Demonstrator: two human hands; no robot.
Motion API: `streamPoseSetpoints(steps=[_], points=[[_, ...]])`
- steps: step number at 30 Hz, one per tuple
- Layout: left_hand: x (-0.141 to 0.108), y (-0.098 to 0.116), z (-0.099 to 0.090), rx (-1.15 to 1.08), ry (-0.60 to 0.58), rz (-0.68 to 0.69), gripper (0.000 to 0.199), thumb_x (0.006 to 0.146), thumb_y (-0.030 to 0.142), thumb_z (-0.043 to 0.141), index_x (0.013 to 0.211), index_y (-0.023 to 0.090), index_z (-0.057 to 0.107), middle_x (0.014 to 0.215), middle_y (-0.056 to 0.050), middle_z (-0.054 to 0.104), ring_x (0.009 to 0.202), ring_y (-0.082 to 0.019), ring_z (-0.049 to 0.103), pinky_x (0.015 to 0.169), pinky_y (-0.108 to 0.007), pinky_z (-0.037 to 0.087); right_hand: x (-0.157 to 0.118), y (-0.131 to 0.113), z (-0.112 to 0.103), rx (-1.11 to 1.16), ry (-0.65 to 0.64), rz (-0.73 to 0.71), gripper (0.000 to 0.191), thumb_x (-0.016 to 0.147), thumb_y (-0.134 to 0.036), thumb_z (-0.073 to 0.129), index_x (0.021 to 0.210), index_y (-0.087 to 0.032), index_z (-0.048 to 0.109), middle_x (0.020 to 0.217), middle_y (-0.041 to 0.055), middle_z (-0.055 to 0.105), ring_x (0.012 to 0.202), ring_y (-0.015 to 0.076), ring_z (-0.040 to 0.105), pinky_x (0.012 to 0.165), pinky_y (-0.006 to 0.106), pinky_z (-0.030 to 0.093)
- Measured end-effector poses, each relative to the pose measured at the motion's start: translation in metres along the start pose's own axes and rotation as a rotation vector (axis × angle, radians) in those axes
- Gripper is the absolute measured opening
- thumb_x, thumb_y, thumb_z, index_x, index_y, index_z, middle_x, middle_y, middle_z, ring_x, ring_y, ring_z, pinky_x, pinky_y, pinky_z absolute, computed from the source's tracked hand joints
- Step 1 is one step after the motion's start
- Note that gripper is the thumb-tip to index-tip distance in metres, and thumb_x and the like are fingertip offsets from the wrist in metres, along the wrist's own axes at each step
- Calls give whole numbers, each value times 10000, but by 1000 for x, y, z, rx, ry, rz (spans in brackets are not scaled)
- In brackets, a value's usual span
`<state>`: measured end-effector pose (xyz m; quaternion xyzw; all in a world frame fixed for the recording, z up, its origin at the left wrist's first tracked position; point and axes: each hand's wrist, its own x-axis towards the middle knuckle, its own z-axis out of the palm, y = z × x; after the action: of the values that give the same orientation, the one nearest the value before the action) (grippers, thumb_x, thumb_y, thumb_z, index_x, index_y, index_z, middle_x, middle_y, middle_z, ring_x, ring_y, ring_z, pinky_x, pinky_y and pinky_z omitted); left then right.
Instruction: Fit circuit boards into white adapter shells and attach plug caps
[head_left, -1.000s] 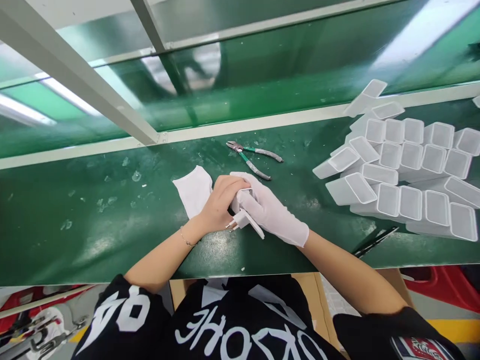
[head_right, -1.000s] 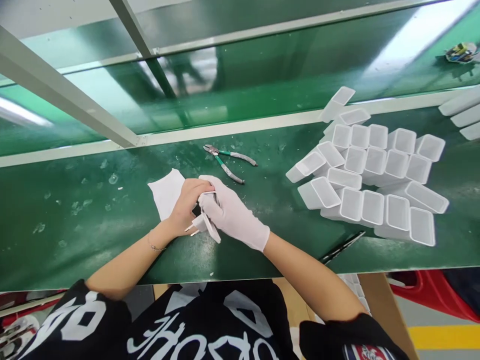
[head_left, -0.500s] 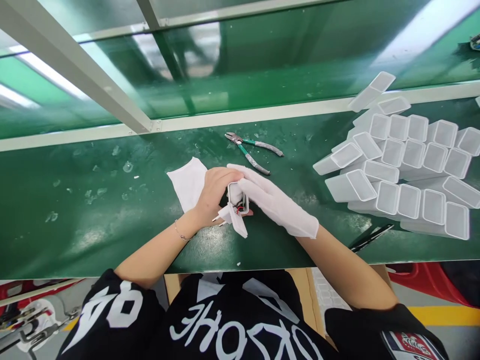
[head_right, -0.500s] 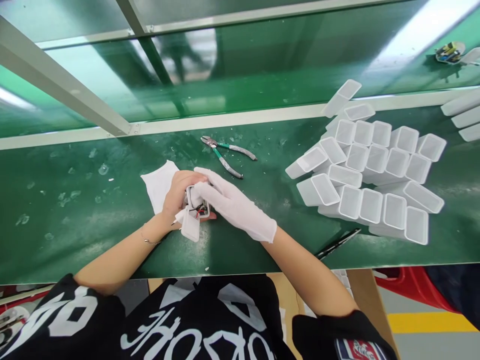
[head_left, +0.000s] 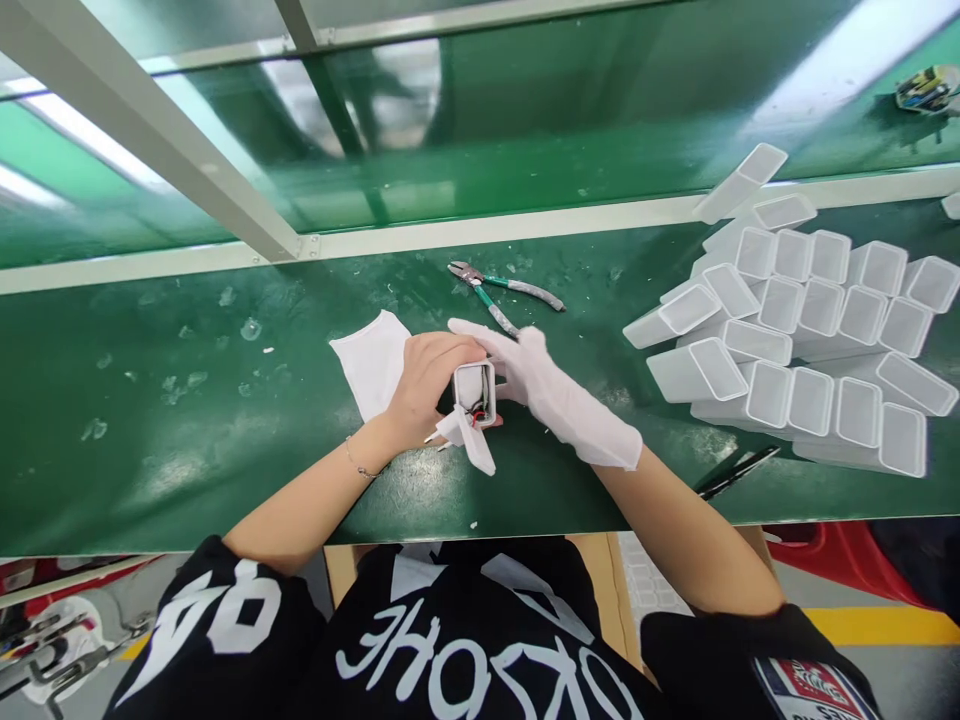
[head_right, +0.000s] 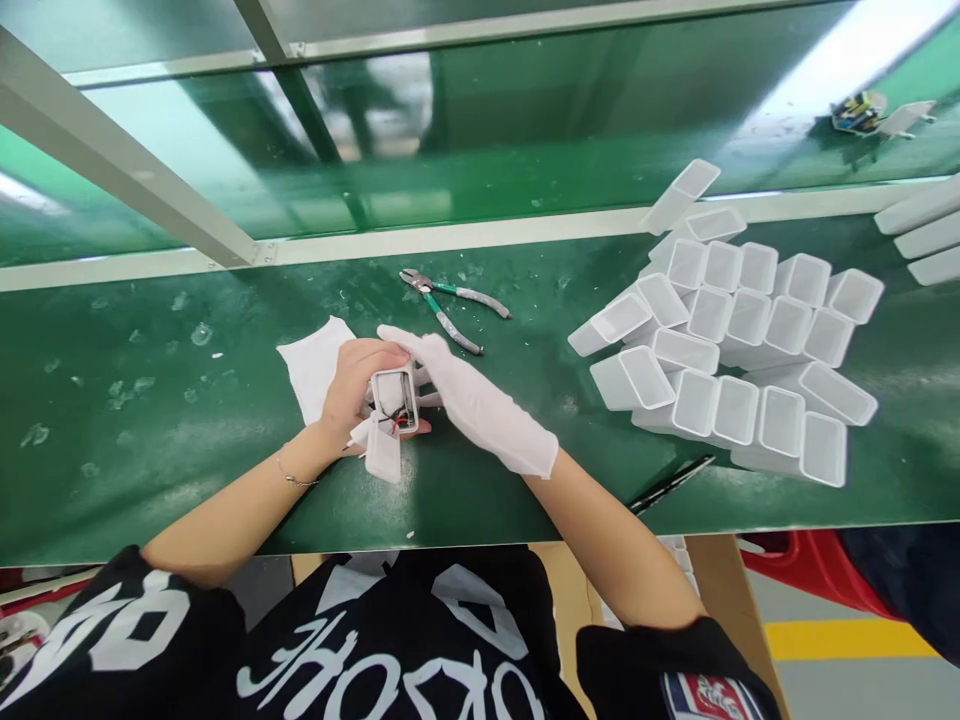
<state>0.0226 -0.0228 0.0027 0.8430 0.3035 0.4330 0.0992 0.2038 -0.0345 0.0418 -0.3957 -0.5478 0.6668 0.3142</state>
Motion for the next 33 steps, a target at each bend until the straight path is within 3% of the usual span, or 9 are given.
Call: streamPoseSetpoints(steps=[4,12,15,19,22,24,26,30,33], points=[[1,-1,0,-19,-8,-1,546,854,488,731,1263,218,489,1112,-115,667,1053,-267,630,875,-438,518,0,3,-4,158,26,-7,650,976,-677,315,1411,-237,511,1401,87,597,1122,214,667,937,360,589],[1,-2,-2,-201,-51,-39,667,819,687,666,1263,215,508,1089,-128,681,985,-299,676,765,-454,537,5,-1,-3,187,79,37,402,920,-551,545,1109,-220,674,1059,55,745,914,208,719,809,347,601],[1,-2,-1,-202,-54,-51,650,818,659,687,1259,222,498,1082,-123,669,984,-303,670,765,-465,539,4,-1,-3,137,93,7,412,931,-567,515,1128,-236,662,1149,59,726,1048,228,697,891,380,587],[0,-3,2,-101,-48,-63,584,827,555,722,1238,223,474,1065,-98,626,977,-271,642,783,-443,546,-5,-4,-4,-38,300,-204,457,972,-593,426,1178,-266,672,1346,42,650,1309,241,570,1132,426,445],[-1,-2,4,-39,-53,-88,466,885,493,668,1206,216,474,1066,-93,597,975,-249,613,776,-422,548,-12,-13,-10,-142,65,-360,557,961,-672,362,1128,-292,734,1282,31,697,1316,276,569,1169,448,394],[-1,-1,5,-33,-54,-102,350,933,405,610,1199,225,474,1071,-92,586,989,-238,604,782,-408,545,-16,-22,-15,-240,-158,-457,566,945,-691,383,1038,-295,776,1118,41,762,1243,292,618,1184,476,350],[-1,0,5,-32,-72,-116,351,925,350,619,1216,237,458,1097,-97,578,1018,-239,600,789,-400,541,-18,-29,-19,-348,-230,-513,494,932,-657,445,946,-303,789,919,30,783,1101,280,677,1208,503,279],[-1,0,4,-41,-121,-131,562,816,355,763,1246,233,422,1129,-115,572,1033,-265,594,800,-415,539,-20,-35,-24,-500,-77,-468,361,901,-561,515,800,-314,757,668,-19,698,749,215,652,1212,516,212],[-2,1,3,-30,-131,-129,573,802,323,770,1244,231,417,1124,-116,574,1032,-265,597,790,-411,542,-19,-32,-23,-591,28,-409,371,945,-451,473,690,-287,687,658,-22,658,638,169,546,1114,475,337]])
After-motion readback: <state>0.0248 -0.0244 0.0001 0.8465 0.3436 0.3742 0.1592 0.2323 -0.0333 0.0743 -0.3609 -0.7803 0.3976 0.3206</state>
